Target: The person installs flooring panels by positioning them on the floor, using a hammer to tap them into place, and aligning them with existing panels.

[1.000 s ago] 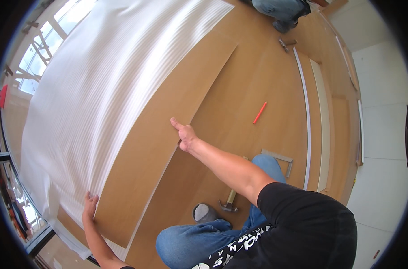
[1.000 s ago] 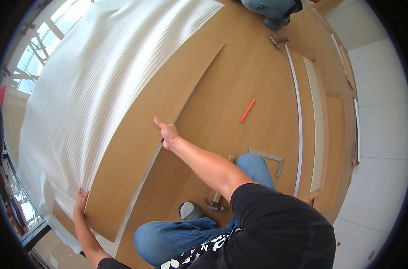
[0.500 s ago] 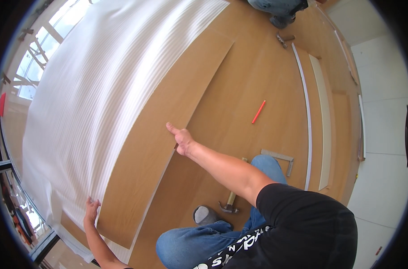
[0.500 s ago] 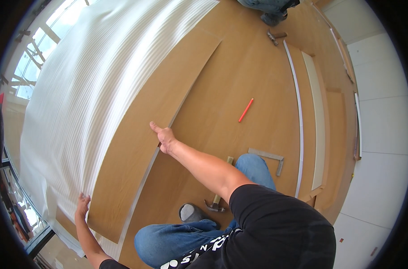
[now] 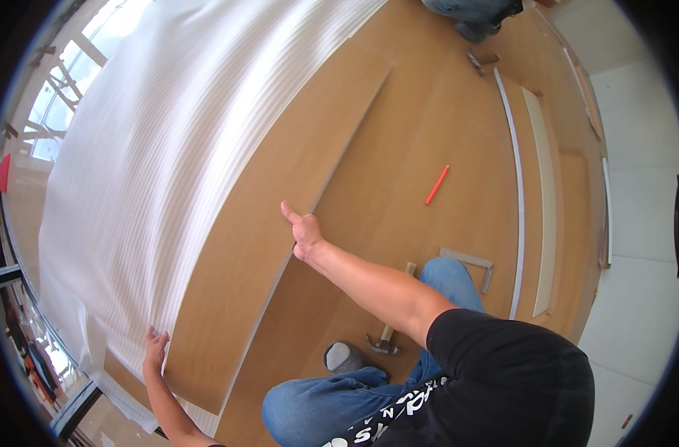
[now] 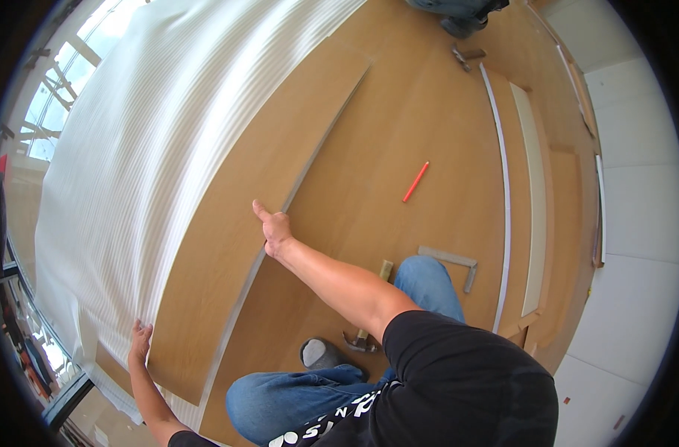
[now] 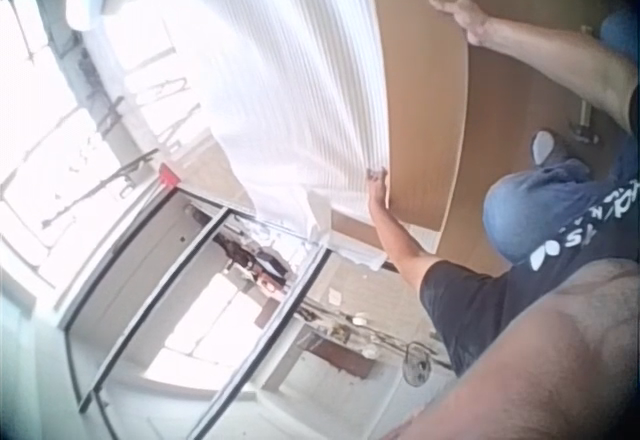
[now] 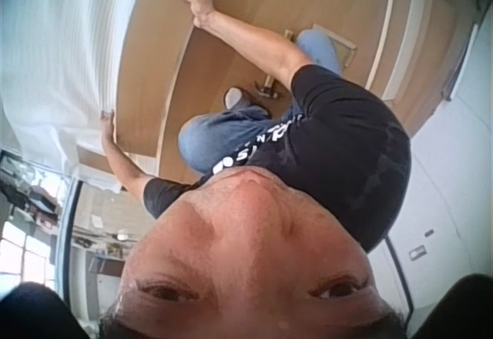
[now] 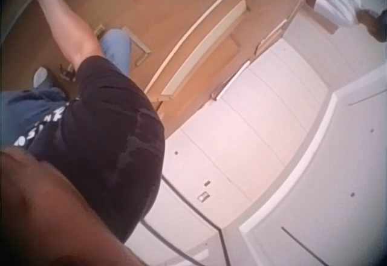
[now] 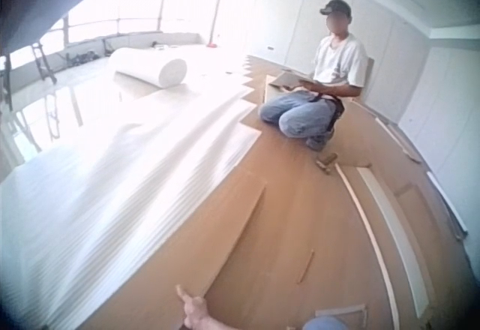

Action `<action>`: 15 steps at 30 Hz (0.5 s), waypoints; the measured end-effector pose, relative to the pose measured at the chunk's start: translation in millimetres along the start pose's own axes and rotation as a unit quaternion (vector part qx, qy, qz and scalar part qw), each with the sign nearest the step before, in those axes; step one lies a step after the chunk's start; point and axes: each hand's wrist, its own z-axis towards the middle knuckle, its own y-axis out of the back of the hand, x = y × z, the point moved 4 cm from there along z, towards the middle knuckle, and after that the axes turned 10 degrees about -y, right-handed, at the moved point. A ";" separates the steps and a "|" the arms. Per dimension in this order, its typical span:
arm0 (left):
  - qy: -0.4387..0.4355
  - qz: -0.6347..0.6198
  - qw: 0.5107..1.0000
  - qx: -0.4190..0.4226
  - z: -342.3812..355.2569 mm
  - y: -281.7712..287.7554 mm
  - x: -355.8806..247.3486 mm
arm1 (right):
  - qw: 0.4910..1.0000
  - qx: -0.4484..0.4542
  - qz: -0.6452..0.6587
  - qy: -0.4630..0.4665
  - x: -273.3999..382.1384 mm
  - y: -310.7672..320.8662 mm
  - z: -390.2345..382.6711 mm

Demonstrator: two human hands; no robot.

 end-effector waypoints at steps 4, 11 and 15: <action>0.015 -0.027 0.999 -0.008 -3.5 9.8 -3.9 | 1.000 0.013 0.025 -0.008 -4.9 1.6 10.9; -0.002 0.004 1.000 0.022 -3.6 2.4 -17.8 | 0.999 -0.013 0.036 -0.007 -7.6 10.4 1.8; 0.040 -0.112 0.993 -0.015 -8.1 19.9 -1.5 | 0.998 -0.056 0.036 -0.004 -12.2 -8.5 5.0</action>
